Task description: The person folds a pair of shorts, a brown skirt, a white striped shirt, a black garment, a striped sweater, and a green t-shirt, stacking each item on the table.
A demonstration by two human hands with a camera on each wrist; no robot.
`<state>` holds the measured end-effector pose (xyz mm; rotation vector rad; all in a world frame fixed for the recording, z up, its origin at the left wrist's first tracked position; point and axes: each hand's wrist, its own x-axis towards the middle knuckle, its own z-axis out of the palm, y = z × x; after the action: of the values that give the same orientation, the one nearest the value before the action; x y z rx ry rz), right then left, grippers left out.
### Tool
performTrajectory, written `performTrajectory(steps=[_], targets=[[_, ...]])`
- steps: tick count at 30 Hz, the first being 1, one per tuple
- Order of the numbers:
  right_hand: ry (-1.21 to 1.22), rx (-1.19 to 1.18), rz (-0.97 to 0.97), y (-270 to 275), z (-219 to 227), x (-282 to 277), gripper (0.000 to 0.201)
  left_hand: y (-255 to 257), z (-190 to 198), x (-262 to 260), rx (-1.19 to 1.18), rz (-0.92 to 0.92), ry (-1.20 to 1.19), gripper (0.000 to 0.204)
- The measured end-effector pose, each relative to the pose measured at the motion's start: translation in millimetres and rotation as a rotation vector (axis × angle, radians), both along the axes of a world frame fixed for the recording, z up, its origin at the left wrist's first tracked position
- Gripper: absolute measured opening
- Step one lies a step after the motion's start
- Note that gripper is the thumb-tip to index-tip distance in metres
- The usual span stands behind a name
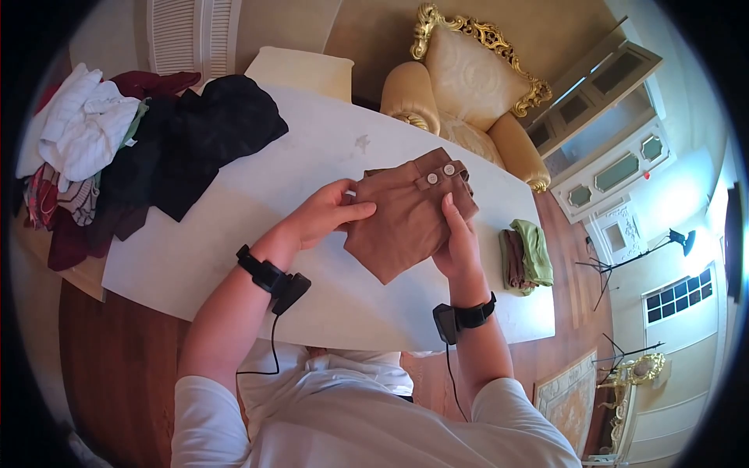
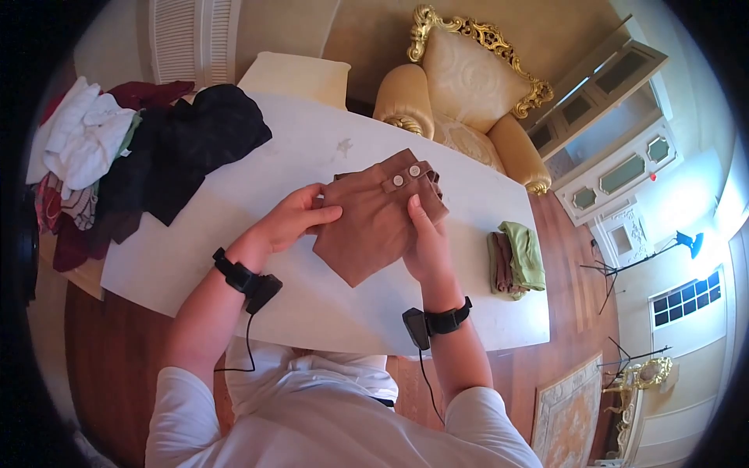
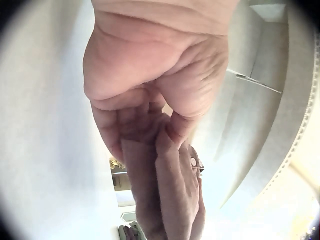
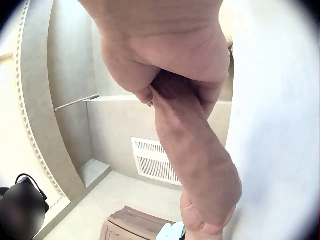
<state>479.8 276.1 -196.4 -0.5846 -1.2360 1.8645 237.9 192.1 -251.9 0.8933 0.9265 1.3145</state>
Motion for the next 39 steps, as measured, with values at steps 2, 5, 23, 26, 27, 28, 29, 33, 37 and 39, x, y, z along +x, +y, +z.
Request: performTrajectory(steps=[2,5,23,26,27,28,29,33,37,39], targets=[[-0.014,0.025,0.023,-3.1,1.3,-0.4,0.054,-5.9,9.4,7.9,0.013,0.107,-0.031,0.040],[-0.035,0.054,0.051,-2.5,-1.6,0.0,0.056,-4.3,8.3,8.7,0.087,0.128,-0.041,0.030],[-0.077,-0.179,0.101,-0.7,-3.2,18.7,0.047,-4.7,-1.7,4.1,-0.111,-0.212,-0.014,0.045],[-0.098,-0.204,0.126,0.4,-5.8,19.5,0.048,-2.6,-4.6,7.7,-0.051,-0.241,0.007,0.060],[-0.107,-0.204,0.134,-1.3,-4.2,17.8,0.048,-3.2,-3.8,8.4,-0.042,-0.254,-0.019,0.064],[-0.117,-0.204,0.143,-2.4,-3.0,15.8,0.048,-4.1,-2.1,8.5,-0.031,-0.266,-0.046,0.068],[-0.123,-0.202,0.170,-2.9,-3.4,14.1,0.048,-5.5,-1.0,7.8,-0.020,-0.277,-0.073,0.072],[-0.160,-0.184,0.244,-5.5,-2.2,9.9,0.048,-11.9,4.5,3.5,-0.033,-0.428,-0.106,0.068],[-0.244,-0.129,0.245,-3.0,2.2,7.9,0.048,-13.0,6.0,5.9,-0.039,-0.517,-0.042,0.059],[-0.259,-0.157,0.239,4.7,1.5,8.5,0.049,-12.8,5.3,8.2,-0.039,-0.505,-0.076,0.055]])
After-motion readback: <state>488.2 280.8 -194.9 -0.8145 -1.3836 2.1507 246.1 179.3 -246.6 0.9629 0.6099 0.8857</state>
